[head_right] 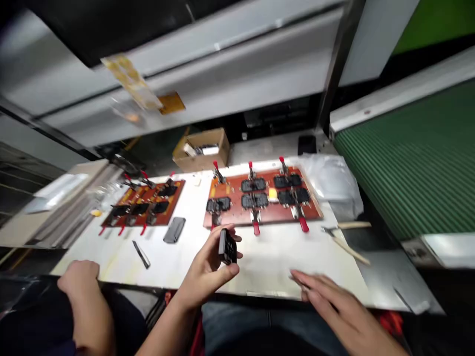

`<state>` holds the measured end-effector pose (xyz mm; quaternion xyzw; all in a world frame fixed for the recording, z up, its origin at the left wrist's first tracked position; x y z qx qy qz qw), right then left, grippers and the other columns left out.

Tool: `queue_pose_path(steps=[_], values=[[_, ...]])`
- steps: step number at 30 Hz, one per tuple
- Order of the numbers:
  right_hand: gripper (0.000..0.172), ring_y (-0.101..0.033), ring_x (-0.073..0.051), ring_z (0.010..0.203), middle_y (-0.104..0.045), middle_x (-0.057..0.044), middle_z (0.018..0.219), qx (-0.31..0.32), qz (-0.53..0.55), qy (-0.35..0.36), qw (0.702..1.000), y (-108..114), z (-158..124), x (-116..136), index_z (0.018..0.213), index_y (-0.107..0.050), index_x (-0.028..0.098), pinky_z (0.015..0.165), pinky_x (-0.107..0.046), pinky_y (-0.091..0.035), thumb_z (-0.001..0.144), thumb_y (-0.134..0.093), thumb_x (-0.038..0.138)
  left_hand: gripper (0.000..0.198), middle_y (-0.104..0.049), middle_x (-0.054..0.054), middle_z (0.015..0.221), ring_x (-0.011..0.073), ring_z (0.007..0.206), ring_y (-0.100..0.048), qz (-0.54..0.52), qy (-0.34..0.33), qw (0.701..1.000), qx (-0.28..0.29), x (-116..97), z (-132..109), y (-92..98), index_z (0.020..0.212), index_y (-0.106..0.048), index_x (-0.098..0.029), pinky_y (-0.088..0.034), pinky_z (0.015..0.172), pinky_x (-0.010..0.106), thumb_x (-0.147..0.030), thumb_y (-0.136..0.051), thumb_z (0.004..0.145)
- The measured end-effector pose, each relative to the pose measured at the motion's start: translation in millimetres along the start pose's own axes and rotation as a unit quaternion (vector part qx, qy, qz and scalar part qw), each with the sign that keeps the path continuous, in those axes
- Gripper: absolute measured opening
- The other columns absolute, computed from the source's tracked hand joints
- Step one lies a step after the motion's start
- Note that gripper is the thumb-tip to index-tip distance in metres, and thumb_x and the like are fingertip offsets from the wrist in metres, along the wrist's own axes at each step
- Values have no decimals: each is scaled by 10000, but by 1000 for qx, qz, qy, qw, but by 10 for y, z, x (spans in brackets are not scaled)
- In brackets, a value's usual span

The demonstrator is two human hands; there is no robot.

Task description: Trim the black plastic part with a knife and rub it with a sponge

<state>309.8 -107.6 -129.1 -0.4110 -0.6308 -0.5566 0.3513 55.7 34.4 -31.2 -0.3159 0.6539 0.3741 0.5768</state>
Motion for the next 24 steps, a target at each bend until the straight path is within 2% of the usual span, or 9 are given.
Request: queue_pose_path(steps=[2,4,8,10,16,24], values=[[350,-673,-241,1277,-718,-46,1352,35,-21,56,998,63,96,323,1344,-695,335,1051,-345,-602,1026,-574,419,636,-450,95,1513,351,1384,-497,-9,35,999,15,187,-232,-235,1429,-595,-362,-516,1104,461,-303,-848,848],[330,-708,-194,1156,-727,-58,1286,50,-27,115,992,45,218,556,1357,-658,305,951,-293,-621,1043,-557,304,631,-502,89,1491,345,1393,-510,-11,69,997,33,289,-344,-337,1429,-598,-371,-475,1153,475,-290,-844,854],[510,-660,-159,1108,-706,-75,1257,97,-21,260,961,-132,304,892,1522,-519,253,944,-297,-570,1028,-552,130,698,-588,84,1426,311,1326,-582,8,110,993,29,370,-427,-275,1487,-530,-372,-457,1166,466,-282,-837,866],[531,-638,-170,1107,-710,-82,1250,105,-29,298,948,-186,305,991,1530,-515,221,949,-324,-551,1014,-578,112,695,-601,82,1406,301,1285,-608,14,109,994,15,365,-457,-218,1464,-532,-356,-482,1135,453,-276,-850,851],[439,-645,-186,1018,-743,-70,1156,111,-44,294,948,-238,324,1053,1432,-613,214,886,-341,-542,1000,-620,139,602,-597,92,1408,293,1286,-601,38,88,995,33,356,-452,-219,1397,-571,-299,-499,1117,435,-258,-836,857],[379,-643,-185,1006,-747,-53,1127,113,-41,260,958,-257,292,1011,1377,-651,247,883,-340,-534,1010,-611,162,550,-595,56,1378,250,1272,-597,47,73,995,51,352,-407,-285,1374,-572,-316,-510,1101,390,-251,-810,883]])
Point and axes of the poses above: each hand's wrist, its own z-axis towards the middle knuckle, its own y-axis out of the back of the hand, x = y × z, the point moved 5 cm from there along z, towards the middle knuckle
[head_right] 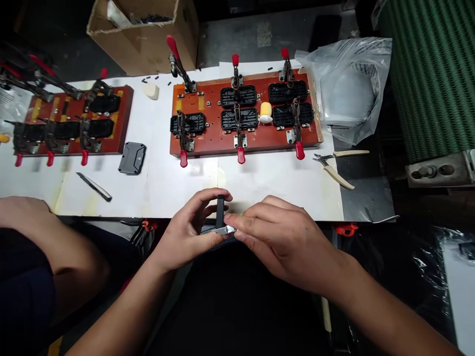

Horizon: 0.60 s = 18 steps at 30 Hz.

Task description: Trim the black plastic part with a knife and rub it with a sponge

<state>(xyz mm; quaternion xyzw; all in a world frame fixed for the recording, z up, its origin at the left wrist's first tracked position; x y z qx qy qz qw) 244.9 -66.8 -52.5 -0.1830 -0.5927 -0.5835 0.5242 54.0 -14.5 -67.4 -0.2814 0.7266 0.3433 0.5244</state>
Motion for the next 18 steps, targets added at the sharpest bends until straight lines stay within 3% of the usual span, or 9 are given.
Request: queue_pose_path(steps=[10,18], values=[[372,-655,-167,971,-758,-38,1113,-6,0,7,1000,-14,-5,-16,1372,-650,249,875,-333,-540,1010,-620,174,563,-591,54,1385,247,1261,-608,4,13,1000,-3,17,-32,2,1379,-570,-320,-497,1114,388,-261,-819,877],[362,-670,-181,972,-767,-45,1102,-18,-10,-1,1000,-48,-10,-32,1365,-666,256,875,-339,-546,1014,-614,183,581,-603,53,1362,226,1178,-650,2,36,999,8,87,-48,-7,1386,-556,-318,-537,1023,360,-254,-825,875]])
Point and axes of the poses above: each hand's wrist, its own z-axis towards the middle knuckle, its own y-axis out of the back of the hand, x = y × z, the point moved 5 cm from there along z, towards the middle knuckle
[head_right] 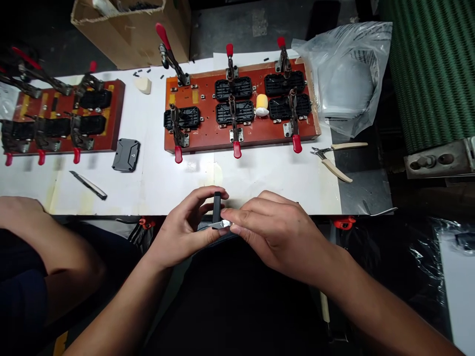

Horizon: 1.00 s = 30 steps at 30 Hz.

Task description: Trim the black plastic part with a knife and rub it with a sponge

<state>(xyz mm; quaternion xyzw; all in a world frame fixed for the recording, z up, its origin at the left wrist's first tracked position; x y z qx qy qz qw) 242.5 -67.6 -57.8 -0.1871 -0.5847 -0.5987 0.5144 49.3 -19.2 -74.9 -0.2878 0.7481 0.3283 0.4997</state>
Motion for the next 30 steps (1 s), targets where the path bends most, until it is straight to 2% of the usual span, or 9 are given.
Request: queue_pose_path(steps=[4,10,13,17,20,23,27,29,30], values=[[354,-672,-183,974,-769,-45,1106,-37,-34,-12,999,28,24,-114,1362,-675,245,881,-342,-541,1018,-613,189,584,-614,49,1352,227,1195,-638,8,0,1000,13,-2,-20,-8,1382,-567,-321,-528,1044,366,-246,-830,865],[301,-689,-198,1035,-771,-38,1132,-91,-85,-117,985,142,56,-386,1320,-706,255,923,-341,-523,1053,-572,281,577,-643,57,1326,255,1230,-638,6,-8,998,67,-75,-24,-128,1385,-583,-319,-501,1086,405,-233,-821,867],[257,-689,-173,1008,-756,-19,1133,-84,-18,-178,980,139,47,-388,1260,-698,260,886,-293,-523,1054,-573,350,577,-641,63,1332,267,1244,-639,-5,-4,998,68,-58,-9,-152,1382,-585,-317,-495,1090,413,-231,-823,863],[223,-575,-108,648,-649,54,748,0,138,-256,957,-16,49,-358,958,-656,238,580,-221,-439,971,-693,457,608,-612,76,1390,271,1284,-614,-11,-1,997,76,-12,-4,-178,1410,-560,-313,-470,1131,431,-201,-810,867],[257,-563,-109,692,-612,41,754,-42,200,-261,944,-49,52,-381,882,-613,219,613,-208,-445,989,-658,448,621,-608,78,1411,263,1346,-569,-64,18,994,84,17,-5,-219,1394,-577,-303,-431,1175,402,-196,-844,843],[224,-546,-112,717,-645,12,878,-105,213,-243,941,-79,7,-421,974,-616,220,677,-225,-481,1003,-635,441,746,-656,67,1314,222,1216,-647,-205,37,977,35,37,30,-240,1453,-484,-335,-506,1063,343,-292,-885,826],[358,-529,-111,728,-665,-39,1155,-32,197,-148,969,-294,-20,-339,1187,-650,254,692,-258,-501,887,-795,384,549,-628,84,1281,191,995,-715,-332,121,932,-85,165,82,-246,1426,-417,-318,-583,810,300,-533,-657,982],[260,-521,-106,686,-675,-24,1046,-76,167,-171,968,-317,-42,-364,1141,-682,245,668,-260,-485,914,-759,347,527,-570,125,1394,247,1081,-718,-312,147,932,-111,205,71,-241,1420,-413,-295,-611,837,365,-605,-544,1014],[209,-508,-103,648,-663,-3,924,-107,164,-208,958,-315,-57,-400,1100,-692,235,642,-257,-471,936,-733,357,574,-513,142,1487,284,1190,-686,-257,132,949,-126,194,59,-210,1467,-384,-305,-609,917,420,-604,-557,1008]])
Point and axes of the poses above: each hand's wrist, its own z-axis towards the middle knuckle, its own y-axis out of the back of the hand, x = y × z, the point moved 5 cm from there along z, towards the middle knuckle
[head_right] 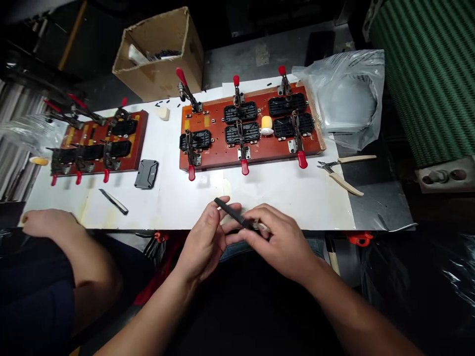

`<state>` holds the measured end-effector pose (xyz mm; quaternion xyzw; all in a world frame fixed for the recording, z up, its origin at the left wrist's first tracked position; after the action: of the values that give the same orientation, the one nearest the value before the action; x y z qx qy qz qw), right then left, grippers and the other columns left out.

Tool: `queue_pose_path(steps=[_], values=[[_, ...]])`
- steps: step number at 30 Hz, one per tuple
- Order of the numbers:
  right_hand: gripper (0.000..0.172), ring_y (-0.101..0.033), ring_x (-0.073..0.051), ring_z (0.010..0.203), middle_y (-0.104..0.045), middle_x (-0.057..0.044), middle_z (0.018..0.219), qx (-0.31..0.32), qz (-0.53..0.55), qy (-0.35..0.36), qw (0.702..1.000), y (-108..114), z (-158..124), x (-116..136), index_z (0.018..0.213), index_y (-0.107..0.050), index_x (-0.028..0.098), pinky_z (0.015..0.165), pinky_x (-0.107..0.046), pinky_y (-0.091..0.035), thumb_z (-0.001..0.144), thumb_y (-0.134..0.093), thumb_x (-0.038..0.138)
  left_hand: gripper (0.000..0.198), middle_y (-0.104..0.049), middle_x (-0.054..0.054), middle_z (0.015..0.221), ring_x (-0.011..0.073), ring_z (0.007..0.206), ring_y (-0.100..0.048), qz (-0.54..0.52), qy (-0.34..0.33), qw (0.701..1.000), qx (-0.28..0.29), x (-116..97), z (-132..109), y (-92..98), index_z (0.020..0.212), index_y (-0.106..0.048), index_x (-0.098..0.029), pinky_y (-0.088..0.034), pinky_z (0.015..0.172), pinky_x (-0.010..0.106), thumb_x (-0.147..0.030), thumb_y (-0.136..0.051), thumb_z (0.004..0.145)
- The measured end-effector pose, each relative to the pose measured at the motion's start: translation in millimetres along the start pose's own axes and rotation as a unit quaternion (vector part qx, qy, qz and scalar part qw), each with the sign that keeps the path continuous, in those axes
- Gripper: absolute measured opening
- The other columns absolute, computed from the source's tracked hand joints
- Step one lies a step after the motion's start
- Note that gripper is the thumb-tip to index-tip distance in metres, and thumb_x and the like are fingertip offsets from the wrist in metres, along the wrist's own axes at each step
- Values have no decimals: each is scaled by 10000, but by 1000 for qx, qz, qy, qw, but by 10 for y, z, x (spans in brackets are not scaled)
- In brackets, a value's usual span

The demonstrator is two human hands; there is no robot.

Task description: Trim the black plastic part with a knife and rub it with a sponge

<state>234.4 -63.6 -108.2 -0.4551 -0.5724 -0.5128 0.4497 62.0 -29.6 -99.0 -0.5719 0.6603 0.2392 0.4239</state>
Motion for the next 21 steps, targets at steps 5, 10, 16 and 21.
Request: queue_pose_path(steps=[5,10,16,21], values=[[288,-526,-112,648,-556,40,710,-33,93,-143,985,-17,12,-95,977,-684,197,611,-229,-478,933,-725,478,784,-410,86,1656,318,1580,-287,449,-265,853,29,-237,-128,-26,1587,-376,-335,-279,1303,545,-346,-778,914],[495,-673,-170,968,-696,-42,1104,95,97,-88,987,-19,-8,27,1416,-565,237,865,-304,-585,1018,-592,531,630,-563,71,1529,256,1401,-549,407,-191,891,65,-229,-82,79,1517,-491,-328,-471,1181,442,-274,-742,942],[358,-661,-188,1166,-715,-52,1272,74,-98,74,990,195,-24,193,1417,-636,296,1021,-348,-549,1085,-503,315,592,-539,63,1531,257,1376,-565,243,-105,962,64,-254,-105,132,1458,-539,-323,-502,1153,418,-211,-758,920],[362,-694,-177,1075,-761,-51,1193,64,-94,190,975,160,-51,350,1385,-657,248,939,-323,-579,1035,-589,190,560,-537,58,1508,240,1359,-563,211,-98,970,76,-248,-128,93,1426,-550,-307,-492,1150,393,-182,-752,920]])
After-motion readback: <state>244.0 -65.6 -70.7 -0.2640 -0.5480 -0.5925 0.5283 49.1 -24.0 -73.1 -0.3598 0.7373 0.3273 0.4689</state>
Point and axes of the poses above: each hand's wrist, its own z-axis towards the middle knuckle, its own y-axis out of the back of the hand, x = y × z, the point moved 5 cm from there along z, towards the middle knuckle
